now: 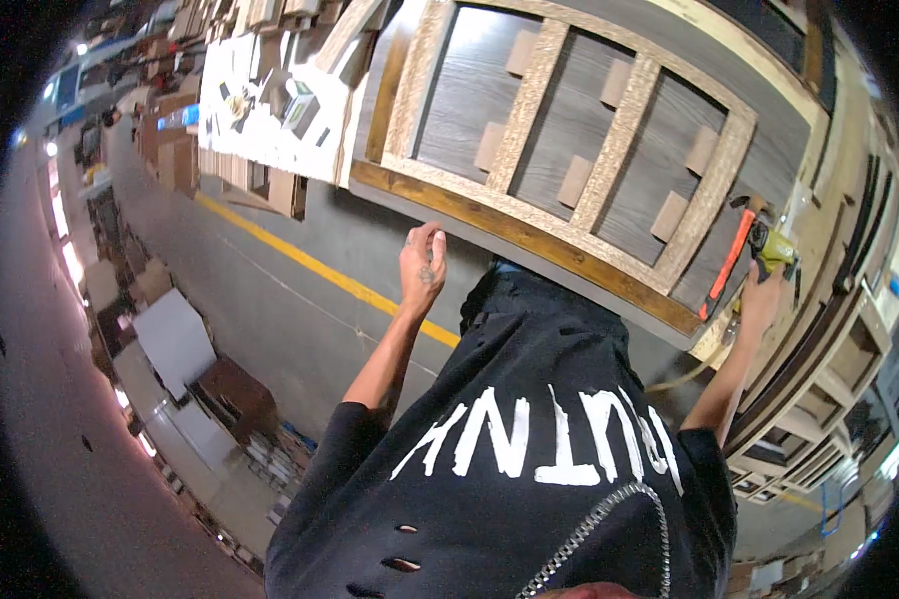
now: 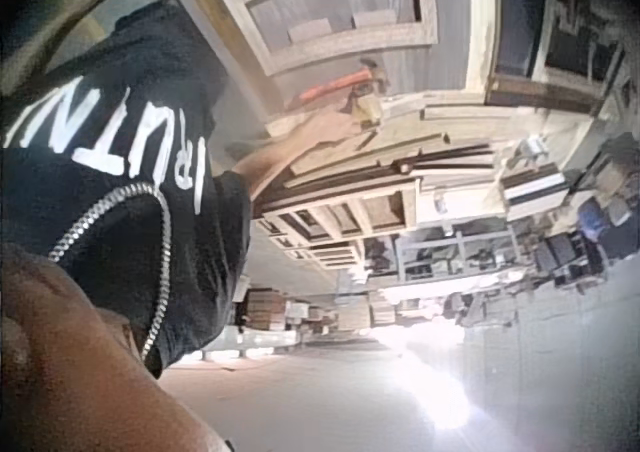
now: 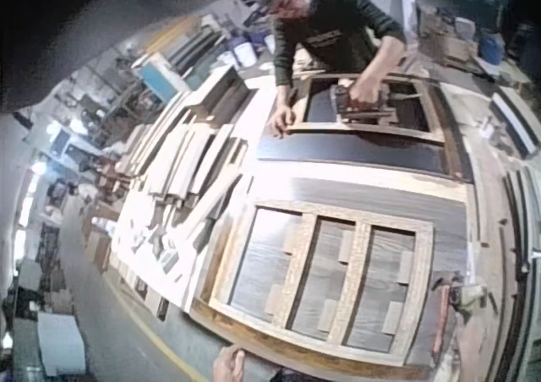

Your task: Assembling a wooden furniture frame by positioning wood pieces and securing them with a pneumatic staple gun.

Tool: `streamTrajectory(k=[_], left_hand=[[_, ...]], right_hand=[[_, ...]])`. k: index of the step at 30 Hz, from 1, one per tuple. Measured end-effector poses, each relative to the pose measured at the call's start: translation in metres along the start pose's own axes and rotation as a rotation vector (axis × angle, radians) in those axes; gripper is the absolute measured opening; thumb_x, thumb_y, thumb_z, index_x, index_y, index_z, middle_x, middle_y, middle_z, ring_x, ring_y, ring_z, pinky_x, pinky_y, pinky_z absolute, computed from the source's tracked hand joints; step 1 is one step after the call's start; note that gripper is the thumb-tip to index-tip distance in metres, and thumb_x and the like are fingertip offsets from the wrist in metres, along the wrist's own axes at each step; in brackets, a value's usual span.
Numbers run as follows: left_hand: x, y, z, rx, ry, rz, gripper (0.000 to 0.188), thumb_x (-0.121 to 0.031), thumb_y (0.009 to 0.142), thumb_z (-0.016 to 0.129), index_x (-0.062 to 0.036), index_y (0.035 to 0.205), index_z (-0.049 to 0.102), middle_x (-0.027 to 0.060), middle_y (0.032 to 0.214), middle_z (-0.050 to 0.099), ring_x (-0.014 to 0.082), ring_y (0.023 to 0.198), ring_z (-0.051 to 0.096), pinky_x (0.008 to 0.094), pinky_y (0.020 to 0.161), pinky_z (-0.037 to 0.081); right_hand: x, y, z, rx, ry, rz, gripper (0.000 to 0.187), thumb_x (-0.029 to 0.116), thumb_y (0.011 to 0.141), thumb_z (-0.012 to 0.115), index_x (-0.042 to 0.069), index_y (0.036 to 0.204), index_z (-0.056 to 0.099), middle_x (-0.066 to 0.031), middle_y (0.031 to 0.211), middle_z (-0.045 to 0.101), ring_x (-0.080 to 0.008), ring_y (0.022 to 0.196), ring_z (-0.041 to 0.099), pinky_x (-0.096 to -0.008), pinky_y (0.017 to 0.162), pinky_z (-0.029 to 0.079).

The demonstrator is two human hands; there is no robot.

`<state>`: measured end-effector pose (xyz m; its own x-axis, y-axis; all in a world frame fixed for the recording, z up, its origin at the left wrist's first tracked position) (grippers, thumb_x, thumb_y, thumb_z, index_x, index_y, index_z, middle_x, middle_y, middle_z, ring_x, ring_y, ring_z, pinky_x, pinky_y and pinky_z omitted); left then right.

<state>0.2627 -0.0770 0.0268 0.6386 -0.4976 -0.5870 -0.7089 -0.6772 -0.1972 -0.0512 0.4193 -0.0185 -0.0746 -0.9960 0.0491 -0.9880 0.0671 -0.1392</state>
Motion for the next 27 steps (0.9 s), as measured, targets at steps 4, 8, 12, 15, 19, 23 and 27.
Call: streamTrajectory(k=[4,8,12,15,19,23,27], left_hand=[[0.022,0.026,-0.005,-0.145,0.087,0.007,0.021,-0.013,0.094,0.054,-0.0001,0.110,0.059,0.0208,0.099,0.061,0.0365,0.093,0.060,0.0430,0.083,0.048],[0.044,0.083,-0.008,-0.355,0.098,0.051,0.033,-0.013,0.093,0.051,0.0000,0.123,0.052,0.0213,0.121,0.053,0.0376,0.118,0.045,0.0497,0.101,0.032],[0.081,0.119,-0.015,-0.535,0.100,-0.124,0.046,-0.012,0.094,0.048,0.0001,0.137,0.038,0.0220,0.138,0.039,0.0390,0.129,0.035,0.0541,0.107,0.023],[0.103,0.125,-0.012,-0.569,0.107,-0.169,0.048,-0.020,0.098,0.047,0.0006,0.140,0.037,0.0219,0.143,0.036,0.0380,0.134,0.032,0.0491,0.112,0.021],[0.115,0.122,-0.016,-0.563,0.092,-0.082,0.046,-0.019,0.097,0.049,0.0004,0.138,0.040,0.0218,0.143,0.038,0.0384,0.133,0.034,0.0497,0.111,0.023],[0.123,0.123,-0.022,-0.553,0.082,-0.106,0.047,-0.021,0.098,0.051,-0.0002,0.139,0.041,0.0223,0.142,0.039,0.0384,0.132,0.037,0.0491,0.110,0.026],[0.118,0.143,-0.032,-0.545,-0.016,-0.064,0.048,-0.016,0.095,0.052,0.0016,0.138,0.042,0.0240,0.142,0.038,0.0390,0.132,0.036,0.0522,0.111,0.020]], right_hand=[[0.066,-0.010,-0.022,-0.164,-0.050,-0.168,0.045,0.031,0.090,0.066,0.000,0.123,0.061,-0.0233,0.114,0.059,-0.0351,0.106,0.058,-0.0436,0.091,0.046],[0.221,-0.048,-0.018,0.296,0.716,-0.237,0.037,0.027,0.092,0.064,-0.001,0.117,0.063,-0.0190,0.097,0.068,-0.0243,0.080,0.068,-0.0349,0.074,0.053],[0.350,-0.058,-0.011,0.471,0.603,-0.374,0.045,0.034,0.092,0.064,-0.003,0.116,0.062,-0.0205,0.088,0.069,-0.0282,0.082,0.069,-0.0369,0.076,0.053],[0.408,-0.044,0.005,0.340,0.298,-0.413,0.068,0.052,0.089,0.061,-0.012,0.114,0.059,-0.0228,0.089,0.070,-0.0372,0.088,0.068,-0.0429,0.081,0.052],[0.441,-0.018,0.029,0.331,0.069,-0.343,0.080,0.066,0.082,0.059,-0.011,0.100,0.064,-0.0338,0.093,0.065,-0.0442,0.095,0.065,-0.0441,0.086,0.050],[0.445,-0.012,0.050,0.337,-0.042,-0.325,0.076,0.067,0.081,0.060,-0.009,0.090,0.063,-0.0318,0.090,0.066,-0.0432,0.093,0.066,-0.0464,0.084,0.050],[0.435,-0.014,0.050,0.462,0.120,-0.174,0.072,0.066,0.083,0.059,-0.007,0.085,0.062,-0.0263,0.079,0.065,-0.0361,0.087,0.069,-0.0453,0.078,0.052]])
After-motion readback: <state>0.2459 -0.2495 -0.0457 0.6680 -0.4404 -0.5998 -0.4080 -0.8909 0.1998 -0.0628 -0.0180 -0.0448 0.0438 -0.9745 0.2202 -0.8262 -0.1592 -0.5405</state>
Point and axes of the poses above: each hand's wrist, its own y-axis towards the middle knuckle, its own z-axis out of the palm, x = y × z, the point moved 5 cm from there along y, towards the middle knuckle
